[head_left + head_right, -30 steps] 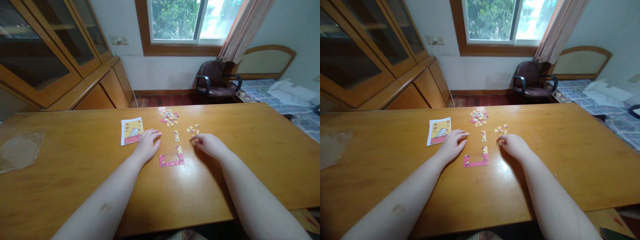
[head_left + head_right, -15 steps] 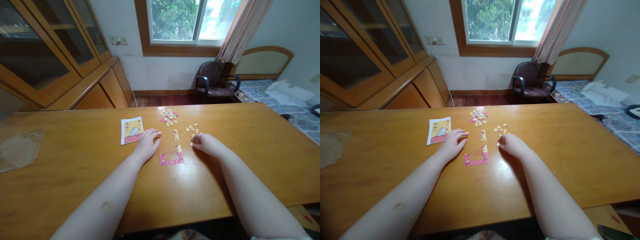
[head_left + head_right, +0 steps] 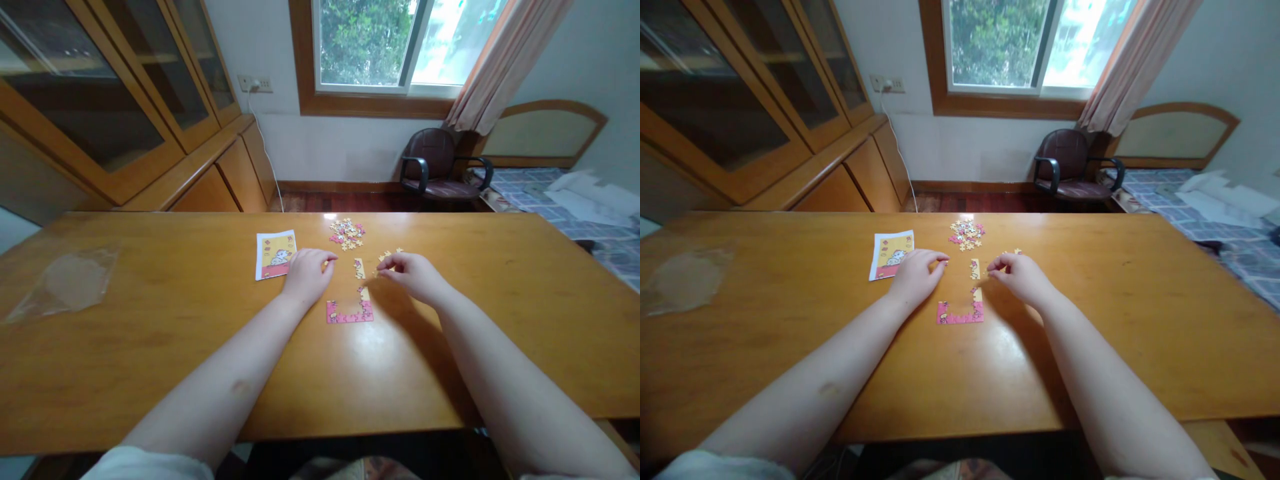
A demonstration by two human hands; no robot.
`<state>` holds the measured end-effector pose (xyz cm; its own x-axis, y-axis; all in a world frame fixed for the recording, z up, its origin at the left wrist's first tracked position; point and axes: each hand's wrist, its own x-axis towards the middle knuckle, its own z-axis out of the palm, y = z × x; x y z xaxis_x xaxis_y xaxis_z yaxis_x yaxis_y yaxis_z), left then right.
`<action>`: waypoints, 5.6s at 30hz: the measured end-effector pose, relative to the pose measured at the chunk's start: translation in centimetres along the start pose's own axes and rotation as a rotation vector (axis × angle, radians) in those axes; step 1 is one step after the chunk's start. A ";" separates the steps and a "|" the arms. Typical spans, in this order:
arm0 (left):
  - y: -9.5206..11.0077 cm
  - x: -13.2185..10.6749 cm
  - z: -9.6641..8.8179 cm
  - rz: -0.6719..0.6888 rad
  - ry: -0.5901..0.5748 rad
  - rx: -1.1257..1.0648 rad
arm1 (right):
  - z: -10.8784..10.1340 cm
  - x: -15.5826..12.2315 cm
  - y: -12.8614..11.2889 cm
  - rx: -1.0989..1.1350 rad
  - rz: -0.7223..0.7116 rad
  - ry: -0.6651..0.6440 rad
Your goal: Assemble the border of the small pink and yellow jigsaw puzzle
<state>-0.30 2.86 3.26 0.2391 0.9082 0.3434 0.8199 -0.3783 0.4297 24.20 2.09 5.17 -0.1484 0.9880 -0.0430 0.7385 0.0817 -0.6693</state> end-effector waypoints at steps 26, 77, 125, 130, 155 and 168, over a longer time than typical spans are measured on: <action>-1.2 3.1 3.8 0.225 -0.187 -0.036 | 6.7 6.4 2.2 0.479 -0.139 0.037; -4.7 4.8 4.0 -0.303 0.282 -0.552 | 5.5 4.6 0.2 -0.282 -0.505 -0.021; -4.5 4.8 4.1 -0.315 0.242 -0.574 | 6.7 1.9 -3.0 -0.400 -0.780 -0.190; -4.3 4.8 3.8 -0.338 0.236 -0.586 | 5.1 3.7 -0.3 -0.191 -0.474 0.125; -3.7 4.6 3.5 -0.332 0.155 -0.592 | 4.9 5.3 1.8 0.161 -0.147 0.368; -3.8 4.6 3.6 -0.345 0.139 -0.558 | 5.1 5.0 1.3 0.134 -0.147 0.341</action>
<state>-0.38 9.16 0.19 -0.0879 0.9764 0.1974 0.4362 -0.1405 0.8888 21.10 6.51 0.28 -0.0028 0.9558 0.2941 0.6296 0.2302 -0.7420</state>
